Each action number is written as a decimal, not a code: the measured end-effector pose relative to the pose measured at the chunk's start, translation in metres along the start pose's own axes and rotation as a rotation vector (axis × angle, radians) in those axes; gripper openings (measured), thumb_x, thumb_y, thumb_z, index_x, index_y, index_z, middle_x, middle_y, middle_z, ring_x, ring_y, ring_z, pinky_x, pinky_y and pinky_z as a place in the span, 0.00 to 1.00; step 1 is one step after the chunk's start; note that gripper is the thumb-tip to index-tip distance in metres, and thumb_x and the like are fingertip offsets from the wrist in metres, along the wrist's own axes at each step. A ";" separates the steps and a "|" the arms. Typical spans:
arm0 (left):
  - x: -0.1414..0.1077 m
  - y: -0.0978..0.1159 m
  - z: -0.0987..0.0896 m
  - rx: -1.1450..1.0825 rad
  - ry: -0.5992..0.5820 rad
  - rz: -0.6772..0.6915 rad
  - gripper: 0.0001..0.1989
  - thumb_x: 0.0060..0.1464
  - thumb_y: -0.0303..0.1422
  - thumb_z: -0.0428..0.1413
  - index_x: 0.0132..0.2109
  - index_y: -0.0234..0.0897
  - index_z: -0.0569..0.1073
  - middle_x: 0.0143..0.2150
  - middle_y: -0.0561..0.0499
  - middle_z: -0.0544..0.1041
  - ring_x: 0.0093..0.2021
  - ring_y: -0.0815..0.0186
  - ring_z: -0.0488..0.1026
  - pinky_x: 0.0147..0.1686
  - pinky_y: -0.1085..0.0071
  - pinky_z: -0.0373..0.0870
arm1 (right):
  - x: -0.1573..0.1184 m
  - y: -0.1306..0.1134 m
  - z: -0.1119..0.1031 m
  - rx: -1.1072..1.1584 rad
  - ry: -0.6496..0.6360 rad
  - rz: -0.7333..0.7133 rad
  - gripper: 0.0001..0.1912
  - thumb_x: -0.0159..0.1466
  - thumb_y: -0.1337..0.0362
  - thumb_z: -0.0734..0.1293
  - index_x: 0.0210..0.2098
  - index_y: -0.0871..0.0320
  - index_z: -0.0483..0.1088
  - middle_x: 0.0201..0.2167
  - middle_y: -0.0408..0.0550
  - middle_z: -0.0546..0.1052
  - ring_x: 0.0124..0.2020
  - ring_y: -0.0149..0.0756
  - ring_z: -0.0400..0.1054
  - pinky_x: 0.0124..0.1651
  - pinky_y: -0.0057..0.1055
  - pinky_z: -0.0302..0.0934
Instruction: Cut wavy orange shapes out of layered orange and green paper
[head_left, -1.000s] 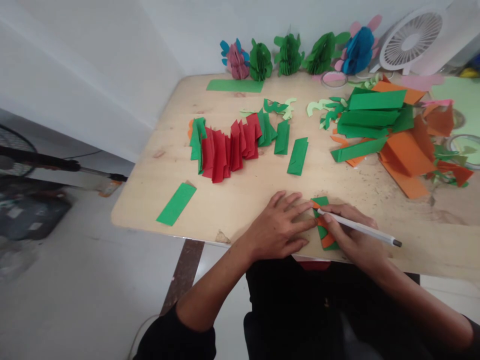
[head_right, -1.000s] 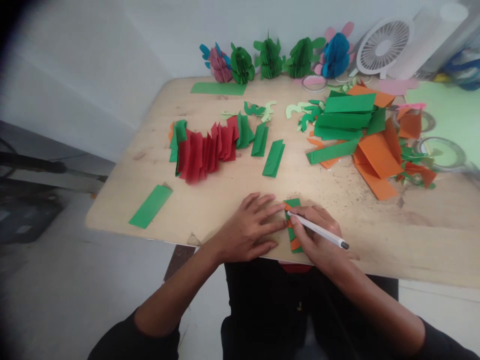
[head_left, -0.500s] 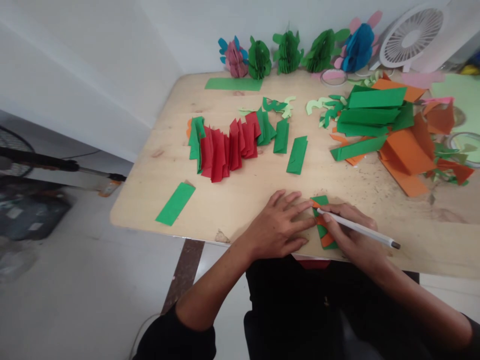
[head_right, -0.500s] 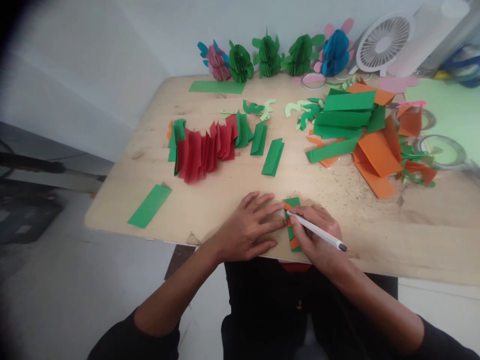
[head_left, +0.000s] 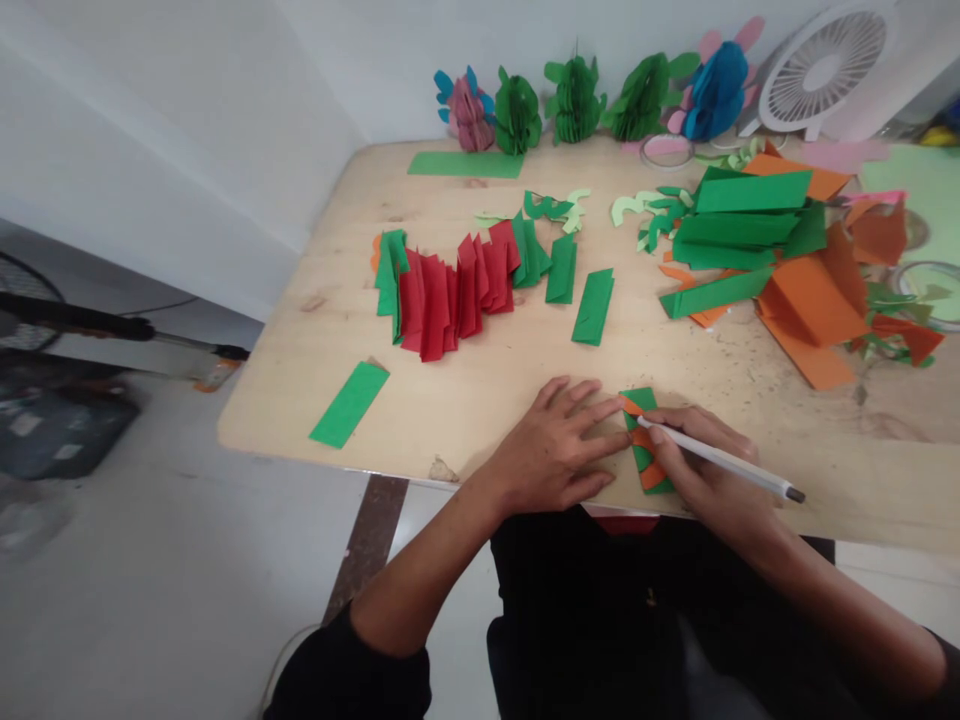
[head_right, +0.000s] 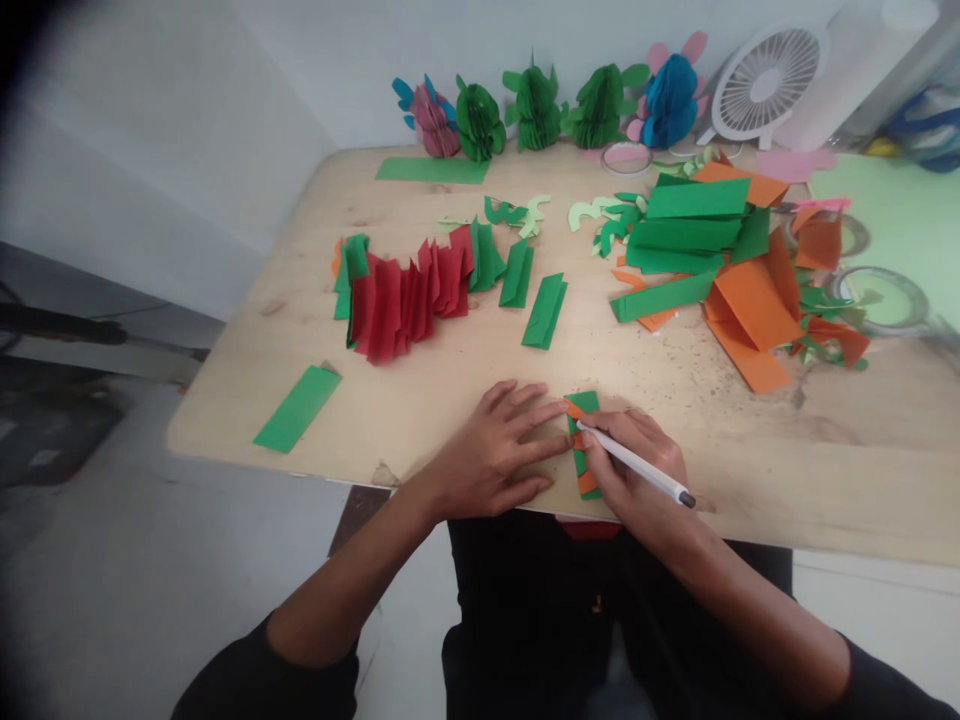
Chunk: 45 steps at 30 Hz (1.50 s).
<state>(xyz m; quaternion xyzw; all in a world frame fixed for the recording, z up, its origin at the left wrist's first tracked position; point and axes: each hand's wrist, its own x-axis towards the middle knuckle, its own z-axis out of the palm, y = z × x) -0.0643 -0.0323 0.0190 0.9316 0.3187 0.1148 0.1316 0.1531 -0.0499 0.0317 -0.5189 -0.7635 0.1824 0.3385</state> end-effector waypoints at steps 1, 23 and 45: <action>0.000 0.000 0.000 -0.001 -0.001 -0.001 0.22 0.62 0.44 0.50 0.60 0.46 0.68 0.67 0.48 0.62 0.68 0.49 0.52 0.65 0.46 0.44 | -0.001 0.000 0.000 0.001 0.003 -0.001 0.06 0.65 0.66 0.64 0.39 0.54 0.72 0.33 0.46 0.80 0.35 0.36 0.74 0.37 0.34 0.69; 0.001 0.000 -0.002 -0.014 0.002 0.008 0.21 0.62 0.43 0.49 0.59 0.45 0.70 0.67 0.47 0.62 0.68 0.49 0.53 0.65 0.46 0.45 | -0.009 0.001 -0.007 0.002 -0.012 0.011 0.05 0.65 0.65 0.64 0.39 0.54 0.71 0.33 0.46 0.80 0.34 0.36 0.74 0.36 0.34 0.69; 0.001 0.000 -0.002 -0.004 -0.014 0.002 0.20 0.63 0.43 0.49 0.60 0.48 0.69 0.67 0.48 0.61 0.68 0.49 0.52 0.64 0.46 0.45 | -0.013 0.002 -0.009 -0.016 -0.015 0.086 0.06 0.65 0.63 0.64 0.39 0.53 0.73 0.34 0.46 0.80 0.34 0.36 0.75 0.36 0.34 0.69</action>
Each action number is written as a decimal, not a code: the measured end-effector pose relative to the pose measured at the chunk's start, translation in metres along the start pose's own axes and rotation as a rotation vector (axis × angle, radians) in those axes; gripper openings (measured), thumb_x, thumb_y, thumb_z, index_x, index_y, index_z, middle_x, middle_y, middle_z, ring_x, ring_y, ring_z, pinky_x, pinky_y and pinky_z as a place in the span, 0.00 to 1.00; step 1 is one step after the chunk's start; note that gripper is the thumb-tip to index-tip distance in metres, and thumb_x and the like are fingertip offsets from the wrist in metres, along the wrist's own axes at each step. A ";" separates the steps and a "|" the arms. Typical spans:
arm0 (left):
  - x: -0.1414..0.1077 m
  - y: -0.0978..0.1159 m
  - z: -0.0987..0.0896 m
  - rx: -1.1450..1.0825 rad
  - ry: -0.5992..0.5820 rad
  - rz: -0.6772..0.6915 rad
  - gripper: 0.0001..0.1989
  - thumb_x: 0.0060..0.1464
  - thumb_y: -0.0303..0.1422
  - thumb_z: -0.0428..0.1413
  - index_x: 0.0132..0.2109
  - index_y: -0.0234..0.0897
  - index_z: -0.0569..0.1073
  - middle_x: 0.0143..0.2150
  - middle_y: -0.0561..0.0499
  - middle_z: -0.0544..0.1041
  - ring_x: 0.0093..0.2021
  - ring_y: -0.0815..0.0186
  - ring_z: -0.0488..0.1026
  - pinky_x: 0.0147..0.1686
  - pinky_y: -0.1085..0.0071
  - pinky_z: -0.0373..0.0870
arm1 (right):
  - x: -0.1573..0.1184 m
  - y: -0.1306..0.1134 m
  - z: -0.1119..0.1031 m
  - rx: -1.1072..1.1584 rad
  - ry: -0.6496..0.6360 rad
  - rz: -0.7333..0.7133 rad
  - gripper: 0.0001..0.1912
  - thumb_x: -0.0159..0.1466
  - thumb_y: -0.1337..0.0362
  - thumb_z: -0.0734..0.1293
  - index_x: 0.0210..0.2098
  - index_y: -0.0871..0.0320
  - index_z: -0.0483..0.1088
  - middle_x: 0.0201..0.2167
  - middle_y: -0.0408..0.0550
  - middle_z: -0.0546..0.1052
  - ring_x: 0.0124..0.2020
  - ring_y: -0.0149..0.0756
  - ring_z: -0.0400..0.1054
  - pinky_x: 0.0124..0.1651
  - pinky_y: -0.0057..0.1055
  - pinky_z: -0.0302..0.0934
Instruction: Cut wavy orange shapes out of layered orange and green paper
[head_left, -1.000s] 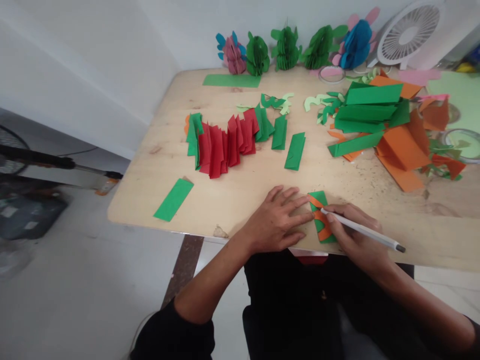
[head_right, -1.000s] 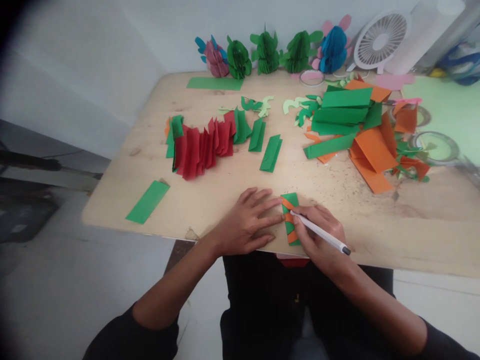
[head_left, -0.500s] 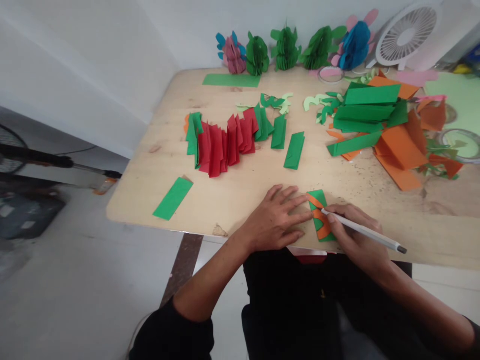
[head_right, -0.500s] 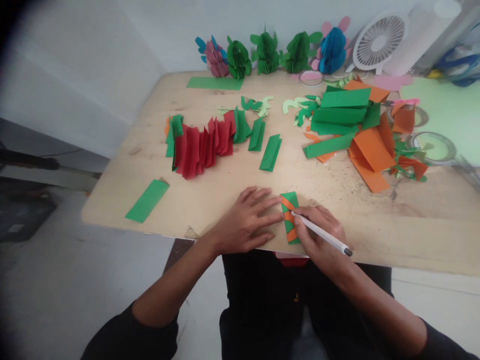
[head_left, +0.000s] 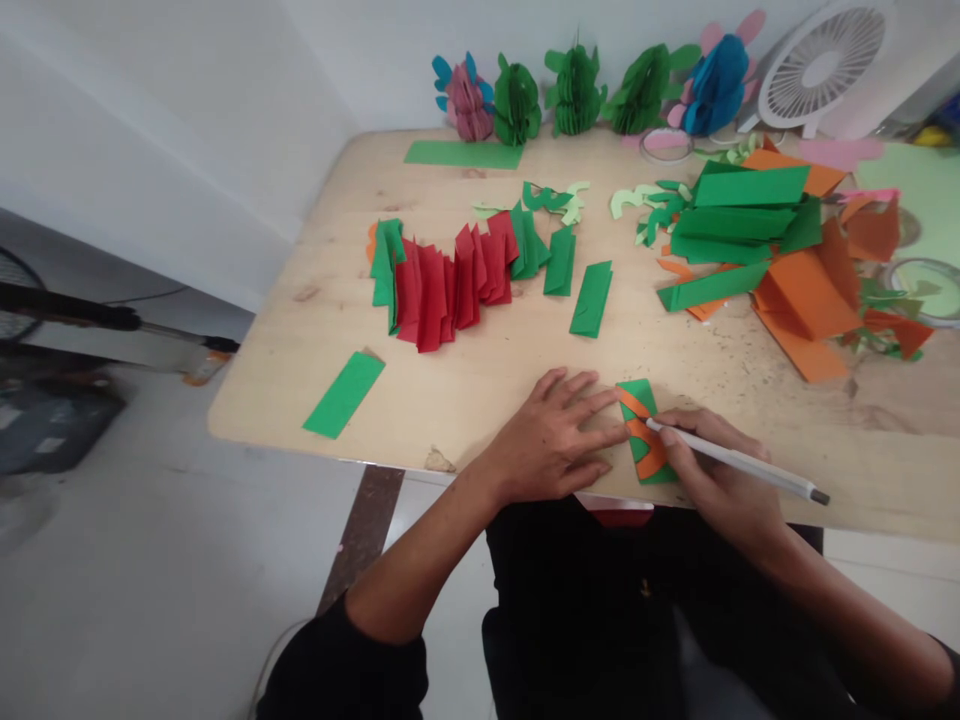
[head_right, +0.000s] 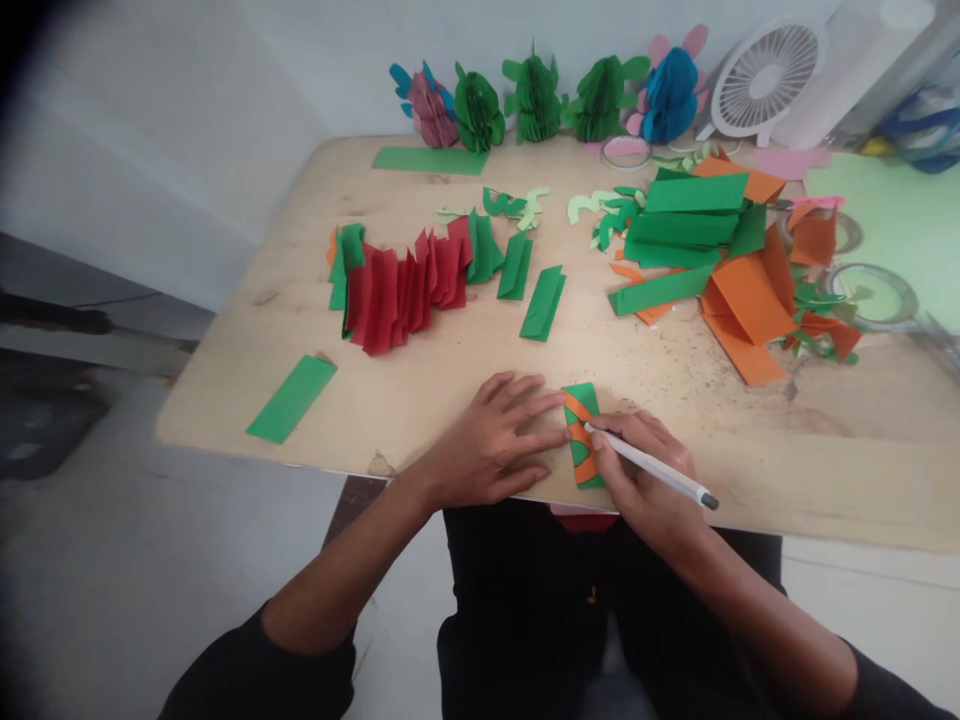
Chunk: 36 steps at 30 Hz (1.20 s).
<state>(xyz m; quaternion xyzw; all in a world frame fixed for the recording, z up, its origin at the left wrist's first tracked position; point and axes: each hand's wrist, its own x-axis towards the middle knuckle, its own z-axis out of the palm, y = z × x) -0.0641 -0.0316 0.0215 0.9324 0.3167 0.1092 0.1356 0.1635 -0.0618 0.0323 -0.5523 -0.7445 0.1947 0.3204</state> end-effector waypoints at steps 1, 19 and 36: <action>0.000 0.000 0.000 -0.001 -0.001 -0.001 0.20 0.63 0.43 0.49 0.60 0.48 0.69 0.67 0.48 0.61 0.68 0.49 0.52 0.64 0.46 0.45 | 0.000 0.000 0.000 0.001 -0.001 0.018 0.06 0.65 0.63 0.64 0.39 0.53 0.73 0.34 0.46 0.80 0.34 0.36 0.75 0.36 0.34 0.69; 0.000 0.000 0.000 -0.004 0.007 0.006 0.22 0.63 0.43 0.49 0.62 0.50 0.66 0.66 0.48 0.62 0.67 0.48 0.53 0.64 0.45 0.46 | 0.007 -0.003 0.004 -0.014 -0.037 -0.069 0.06 0.65 0.63 0.63 0.36 0.54 0.72 0.32 0.45 0.80 0.34 0.37 0.74 0.37 0.35 0.67; 0.000 -0.001 0.000 -0.019 0.001 -0.006 0.20 0.63 0.43 0.49 0.60 0.49 0.69 0.66 0.48 0.62 0.68 0.49 0.52 0.64 0.46 0.46 | 0.004 0.001 0.003 -0.008 -0.028 -0.017 0.06 0.65 0.62 0.63 0.37 0.54 0.72 0.33 0.46 0.80 0.34 0.36 0.74 0.37 0.34 0.67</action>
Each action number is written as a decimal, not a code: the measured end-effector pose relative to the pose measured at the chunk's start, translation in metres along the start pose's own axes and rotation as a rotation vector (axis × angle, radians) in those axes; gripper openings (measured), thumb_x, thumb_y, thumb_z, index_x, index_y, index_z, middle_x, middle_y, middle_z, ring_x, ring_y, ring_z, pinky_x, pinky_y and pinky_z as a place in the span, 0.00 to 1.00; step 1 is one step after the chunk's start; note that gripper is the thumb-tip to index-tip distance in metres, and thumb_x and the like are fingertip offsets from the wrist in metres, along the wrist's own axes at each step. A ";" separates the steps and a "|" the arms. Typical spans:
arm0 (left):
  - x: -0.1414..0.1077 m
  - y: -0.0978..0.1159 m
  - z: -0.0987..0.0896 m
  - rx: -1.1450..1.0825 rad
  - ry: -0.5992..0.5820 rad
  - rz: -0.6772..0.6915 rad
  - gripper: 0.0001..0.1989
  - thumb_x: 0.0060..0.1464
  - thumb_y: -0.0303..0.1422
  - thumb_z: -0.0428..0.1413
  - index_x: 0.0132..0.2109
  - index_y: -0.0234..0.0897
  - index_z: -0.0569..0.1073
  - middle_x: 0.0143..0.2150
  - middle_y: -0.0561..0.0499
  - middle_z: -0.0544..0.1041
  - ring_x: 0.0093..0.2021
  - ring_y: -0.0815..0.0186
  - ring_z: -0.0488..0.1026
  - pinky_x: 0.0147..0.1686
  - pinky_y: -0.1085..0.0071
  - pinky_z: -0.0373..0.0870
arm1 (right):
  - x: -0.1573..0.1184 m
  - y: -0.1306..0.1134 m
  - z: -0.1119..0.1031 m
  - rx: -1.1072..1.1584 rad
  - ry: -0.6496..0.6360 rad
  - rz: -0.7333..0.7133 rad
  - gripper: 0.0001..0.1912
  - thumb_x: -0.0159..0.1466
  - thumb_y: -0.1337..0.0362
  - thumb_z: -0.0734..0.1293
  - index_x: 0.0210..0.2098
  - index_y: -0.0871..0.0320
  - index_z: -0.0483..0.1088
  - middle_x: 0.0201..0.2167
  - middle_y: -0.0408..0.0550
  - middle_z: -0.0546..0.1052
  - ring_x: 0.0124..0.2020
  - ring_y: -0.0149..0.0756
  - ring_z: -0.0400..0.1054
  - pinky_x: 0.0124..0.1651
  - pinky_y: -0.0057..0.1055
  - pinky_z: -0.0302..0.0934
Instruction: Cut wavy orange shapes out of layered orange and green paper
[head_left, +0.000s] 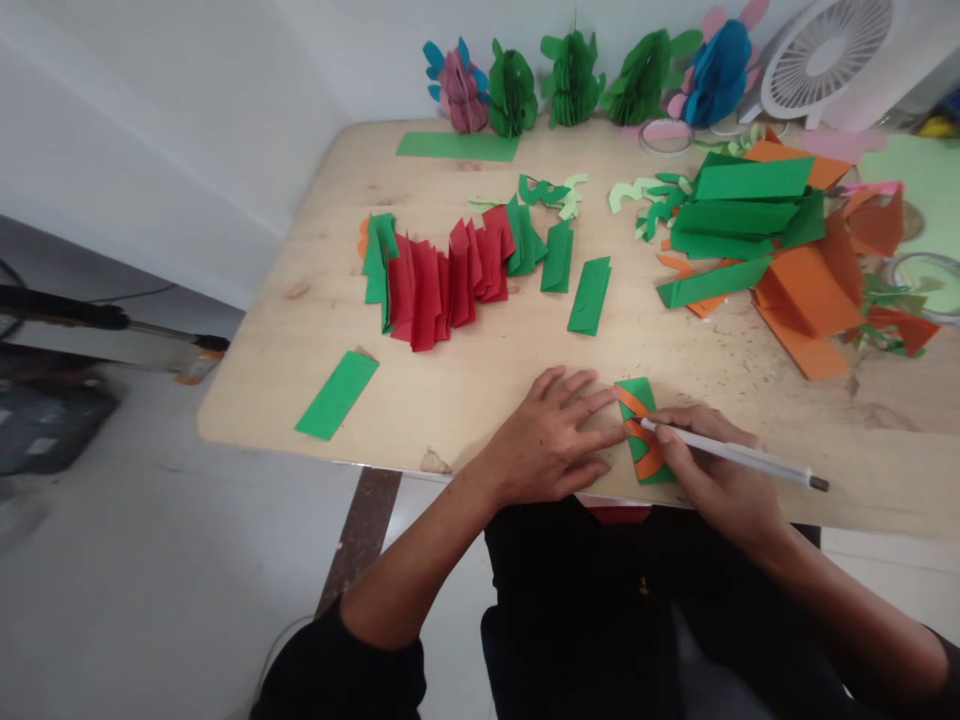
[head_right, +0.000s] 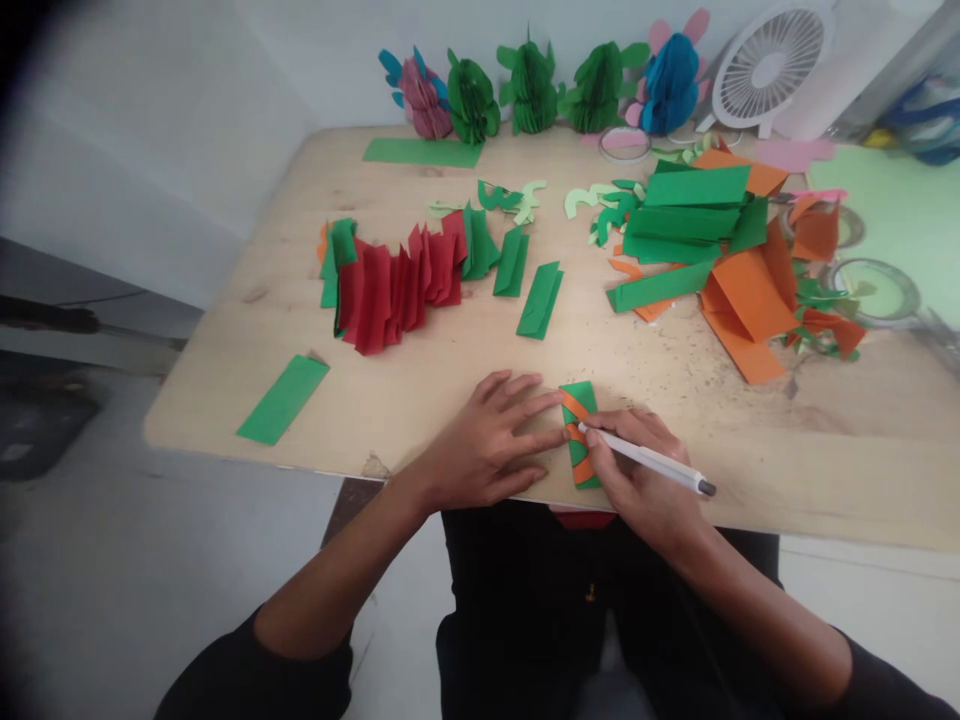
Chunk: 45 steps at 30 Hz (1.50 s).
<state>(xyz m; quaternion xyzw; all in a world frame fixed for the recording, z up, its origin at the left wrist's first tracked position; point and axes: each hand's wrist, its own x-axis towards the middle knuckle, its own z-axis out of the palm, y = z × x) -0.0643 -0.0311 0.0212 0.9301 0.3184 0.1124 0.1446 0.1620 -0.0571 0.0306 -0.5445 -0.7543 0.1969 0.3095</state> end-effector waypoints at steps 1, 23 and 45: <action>0.000 0.000 0.000 -0.002 -0.001 -0.001 0.20 0.62 0.44 0.49 0.59 0.49 0.69 0.66 0.48 0.62 0.68 0.49 0.52 0.64 0.46 0.46 | 0.000 0.001 0.000 -0.006 0.004 0.008 0.06 0.65 0.61 0.64 0.37 0.54 0.73 0.33 0.46 0.80 0.34 0.36 0.74 0.37 0.34 0.67; 0.000 0.001 0.000 0.004 0.014 0.005 0.19 0.62 0.43 0.50 0.58 0.48 0.69 0.66 0.48 0.63 0.67 0.49 0.53 0.64 0.46 0.45 | -0.001 0.003 -0.001 -0.018 0.030 0.010 0.06 0.66 0.61 0.64 0.37 0.53 0.73 0.33 0.45 0.80 0.35 0.35 0.74 0.38 0.33 0.67; 0.000 0.001 0.001 0.008 0.031 0.013 0.19 0.62 0.43 0.50 0.59 0.49 0.69 0.66 0.49 0.63 0.67 0.49 0.53 0.64 0.46 0.46 | 0.010 0.000 0.007 0.007 0.043 0.005 0.07 0.65 0.60 0.64 0.37 0.53 0.73 0.34 0.46 0.80 0.36 0.37 0.75 0.39 0.35 0.68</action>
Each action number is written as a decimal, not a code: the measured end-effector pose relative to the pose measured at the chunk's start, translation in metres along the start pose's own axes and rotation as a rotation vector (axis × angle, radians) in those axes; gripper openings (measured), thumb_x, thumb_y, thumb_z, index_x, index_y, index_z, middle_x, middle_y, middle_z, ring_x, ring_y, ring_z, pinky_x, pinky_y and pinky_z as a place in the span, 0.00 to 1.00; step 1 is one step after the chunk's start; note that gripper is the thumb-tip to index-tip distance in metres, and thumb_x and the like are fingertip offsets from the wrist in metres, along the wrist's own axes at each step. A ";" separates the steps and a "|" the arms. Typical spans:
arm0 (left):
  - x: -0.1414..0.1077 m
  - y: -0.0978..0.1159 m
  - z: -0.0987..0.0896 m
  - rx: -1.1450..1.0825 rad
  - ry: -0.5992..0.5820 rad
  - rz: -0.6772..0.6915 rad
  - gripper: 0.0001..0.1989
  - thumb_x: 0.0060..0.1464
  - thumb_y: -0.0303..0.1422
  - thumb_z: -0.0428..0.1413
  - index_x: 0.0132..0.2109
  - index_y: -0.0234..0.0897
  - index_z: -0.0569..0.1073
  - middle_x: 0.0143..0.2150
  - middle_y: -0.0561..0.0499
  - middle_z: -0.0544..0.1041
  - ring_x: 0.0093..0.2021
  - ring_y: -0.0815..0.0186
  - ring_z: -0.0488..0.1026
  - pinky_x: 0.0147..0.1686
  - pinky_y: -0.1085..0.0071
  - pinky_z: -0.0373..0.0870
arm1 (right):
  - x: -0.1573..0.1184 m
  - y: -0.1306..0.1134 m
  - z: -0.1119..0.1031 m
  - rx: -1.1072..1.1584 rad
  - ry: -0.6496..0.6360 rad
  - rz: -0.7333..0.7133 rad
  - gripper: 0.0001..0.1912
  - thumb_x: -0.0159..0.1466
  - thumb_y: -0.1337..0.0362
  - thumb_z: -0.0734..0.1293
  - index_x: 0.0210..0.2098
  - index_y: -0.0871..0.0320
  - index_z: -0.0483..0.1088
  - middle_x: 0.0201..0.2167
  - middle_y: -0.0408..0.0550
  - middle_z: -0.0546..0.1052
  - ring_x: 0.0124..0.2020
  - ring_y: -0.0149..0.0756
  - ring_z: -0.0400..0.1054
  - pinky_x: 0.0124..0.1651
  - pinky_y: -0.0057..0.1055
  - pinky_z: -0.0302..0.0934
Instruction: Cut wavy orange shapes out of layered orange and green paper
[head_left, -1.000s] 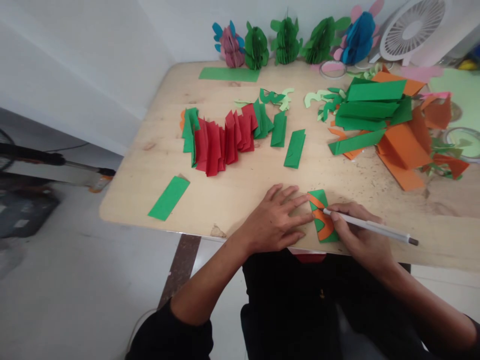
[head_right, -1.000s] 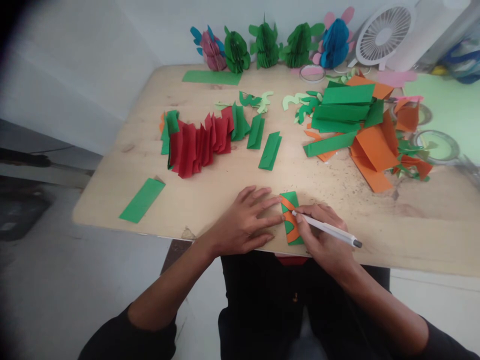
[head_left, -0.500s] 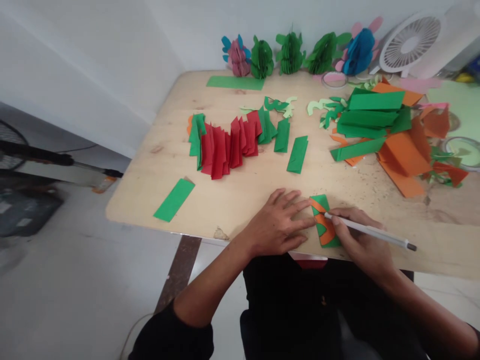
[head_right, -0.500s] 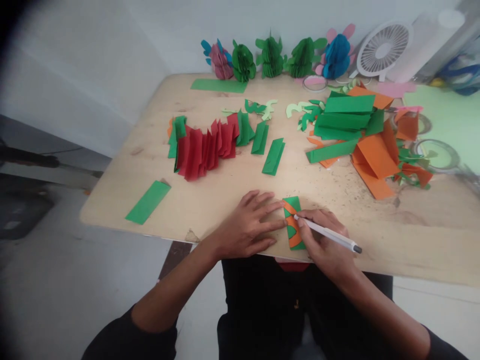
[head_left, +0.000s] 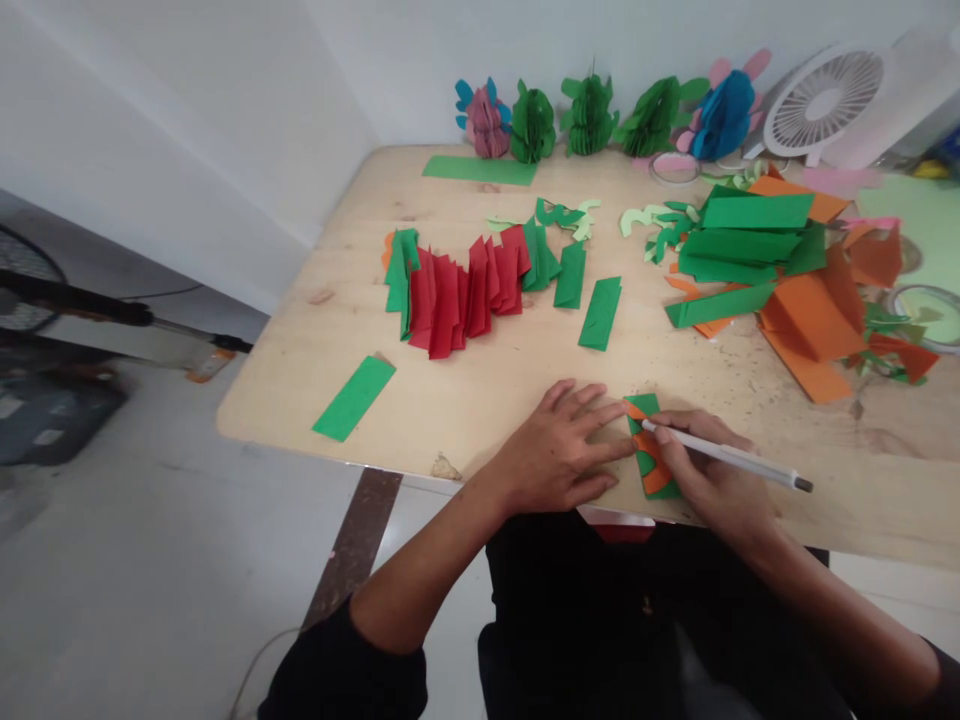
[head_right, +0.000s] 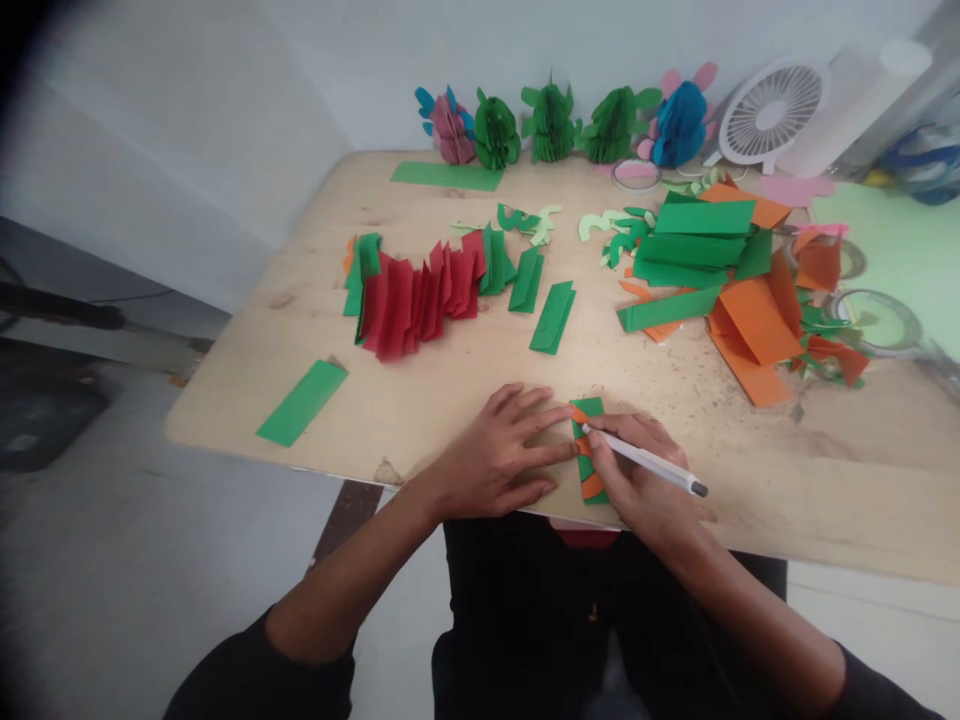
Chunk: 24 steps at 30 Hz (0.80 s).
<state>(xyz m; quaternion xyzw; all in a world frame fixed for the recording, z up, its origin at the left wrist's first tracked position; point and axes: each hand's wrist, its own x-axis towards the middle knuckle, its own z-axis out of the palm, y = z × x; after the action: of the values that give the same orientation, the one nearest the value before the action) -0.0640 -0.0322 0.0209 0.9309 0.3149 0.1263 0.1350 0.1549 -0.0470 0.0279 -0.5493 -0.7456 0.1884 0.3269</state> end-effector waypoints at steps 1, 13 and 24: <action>0.000 0.000 0.000 -0.001 0.000 -0.001 0.19 0.62 0.43 0.51 0.59 0.49 0.69 0.66 0.48 0.63 0.67 0.49 0.53 0.64 0.46 0.46 | 0.001 -0.001 0.000 0.006 -0.001 -0.001 0.07 0.65 0.60 0.64 0.37 0.53 0.73 0.34 0.47 0.80 0.36 0.37 0.75 0.39 0.36 0.68; 0.000 0.000 -0.001 0.001 0.000 -0.007 0.20 0.62 0.43 0.50 0.60 0.50 0.68 0.67 0.49 0.62 0.67 0.50 0.53 0.65 0.47 0.45 | 0.007 -0.003 0.001 0.011 -0.010 -0.002 0.08 0.65 0.60 0.63 0.37 0.54 0.73 0.34 0.47 0.80 0.35 0.38 0.75 0.39 0.36 0.69; 0.000 0.000 0.001 -0.006 0.012 -0.005 0.19 0.61 0.43 0.52 0.57 0.48 0.71 0.66 0.48 0.63 0.67 0.51 0.54 0.64 0.48 0.46 | -0.023 0.004 -0.023 0.040 0.039 0.051 0.10 0.67 0.59 0.62 0.41 0.54 0.74 0.39 0.48 0.81 0.42 0.39 0.76 0.43 0.36 0.70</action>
<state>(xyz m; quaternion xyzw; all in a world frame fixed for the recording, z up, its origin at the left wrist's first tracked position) -0.0635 -0.0326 0.0206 0.9290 0.3176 0.1323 0.1361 0.1783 -0.0690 0.0353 -0.5650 -0.7209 0.2009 0.3474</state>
